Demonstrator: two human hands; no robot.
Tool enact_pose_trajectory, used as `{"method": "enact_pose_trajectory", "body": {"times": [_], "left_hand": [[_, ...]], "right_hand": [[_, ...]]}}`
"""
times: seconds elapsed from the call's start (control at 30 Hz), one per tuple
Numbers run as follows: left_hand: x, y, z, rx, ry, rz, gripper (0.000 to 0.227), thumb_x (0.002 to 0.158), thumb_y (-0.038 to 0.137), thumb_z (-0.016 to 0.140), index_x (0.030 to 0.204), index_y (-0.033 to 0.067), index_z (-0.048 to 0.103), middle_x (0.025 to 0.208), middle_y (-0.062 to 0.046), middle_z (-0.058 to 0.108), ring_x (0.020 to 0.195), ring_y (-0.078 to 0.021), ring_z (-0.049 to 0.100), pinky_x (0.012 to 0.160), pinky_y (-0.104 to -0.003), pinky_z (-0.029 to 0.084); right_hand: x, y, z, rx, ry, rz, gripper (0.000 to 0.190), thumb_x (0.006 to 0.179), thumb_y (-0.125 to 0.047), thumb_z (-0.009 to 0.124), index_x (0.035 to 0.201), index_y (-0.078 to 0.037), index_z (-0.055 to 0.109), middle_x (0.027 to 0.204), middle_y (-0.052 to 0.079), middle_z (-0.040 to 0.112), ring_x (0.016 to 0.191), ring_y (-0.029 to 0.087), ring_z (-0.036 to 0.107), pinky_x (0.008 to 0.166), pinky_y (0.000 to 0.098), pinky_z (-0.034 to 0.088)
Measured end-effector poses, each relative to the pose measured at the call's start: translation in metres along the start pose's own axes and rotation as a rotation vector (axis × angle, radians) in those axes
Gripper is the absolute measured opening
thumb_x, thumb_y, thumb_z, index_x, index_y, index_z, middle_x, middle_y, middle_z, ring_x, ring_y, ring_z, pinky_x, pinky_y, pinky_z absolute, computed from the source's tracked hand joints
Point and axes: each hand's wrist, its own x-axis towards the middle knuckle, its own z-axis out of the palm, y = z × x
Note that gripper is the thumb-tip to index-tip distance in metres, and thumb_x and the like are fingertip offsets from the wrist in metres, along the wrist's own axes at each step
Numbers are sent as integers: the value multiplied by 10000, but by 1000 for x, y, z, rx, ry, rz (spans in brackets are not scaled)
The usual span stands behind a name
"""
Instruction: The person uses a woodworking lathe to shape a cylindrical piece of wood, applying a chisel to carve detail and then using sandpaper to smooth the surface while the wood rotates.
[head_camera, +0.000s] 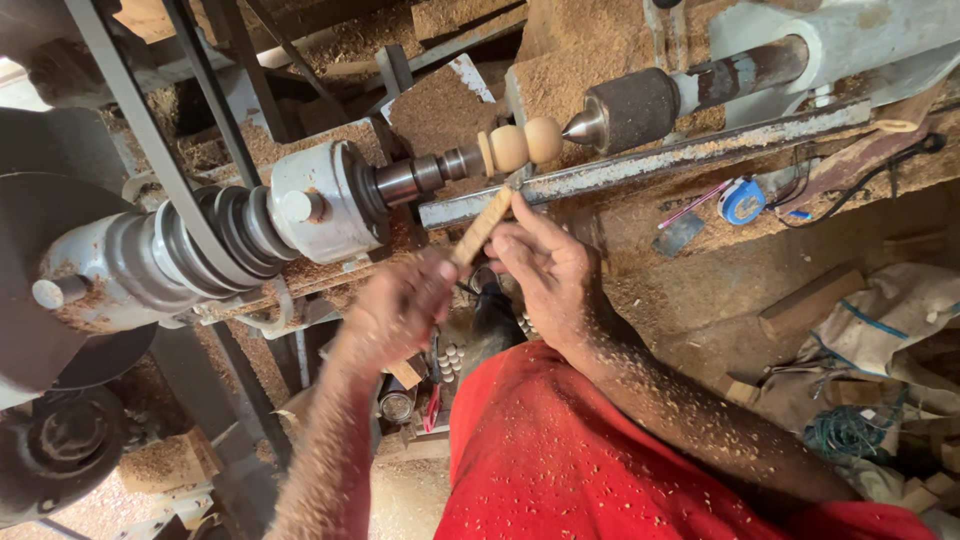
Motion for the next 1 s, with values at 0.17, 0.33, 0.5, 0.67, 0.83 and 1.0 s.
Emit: {"method": "enact_pose_trajectory", "body": {"times": [0.17,0.33,0.5,0.67,0.83,1.0], "left_hand": [[1,-6,95,-340,62,-143,357,1064,377,462,1136,76,641,589,10,528,384,-87,450,346,-270,432],[10,9,142,-508,186,94,367,1075,299,408,1322,60,536,618,11,624,442,-69,593,400,-232,497],[12,17,148,-538,252,114,358,1083,254,406,1311,17,547,617,-20,612,429,-90,563,384,-251,447],[16,7,151,-366,513,562,329,1134,232,410,1267,-33,553,895,-38,651,738,-92,584,618,-256,498],[10,-9,129,-410,329,134,300,1090,304,482,999,61,633,644,48,538,515,-47,482,459,-223,417],[3,-10,91,-358,181,45,315,1073,343,489,957,68,591,616,45,523,454,-61,469,426,-233,414]], "right_hand": [[-1,-8,-24,-86,-77,-97,560,1018,-59,636,1540,-64,433,1155,120,750,1035,165,735,894,308,626],[2,-19,-42,-161,-57,46,570,1023,-34,599,1569,-88,446,1065,102,759,919,94,707,788,236,586],[6,-27,-43,-288,-52,63,539,1008,-49,611,1534,-85,501,1033,88,770,855,60,670,746,212,569],[7,-35,-33,-393,-50,-14,509,998,-69,626,1498,-73,531,992,88,787,840,73,705,750,229,597],[4,-35,-18,-444,-26,-39,497,1017,-71,626,1505,-57,531,984,94,790,867,89,719,783,242,604],[2,-32,-5,-370,-51,-3,576,1027,-88,615,1563,-35,411,1012,82,769,894,83,704,797,235,589]]}}
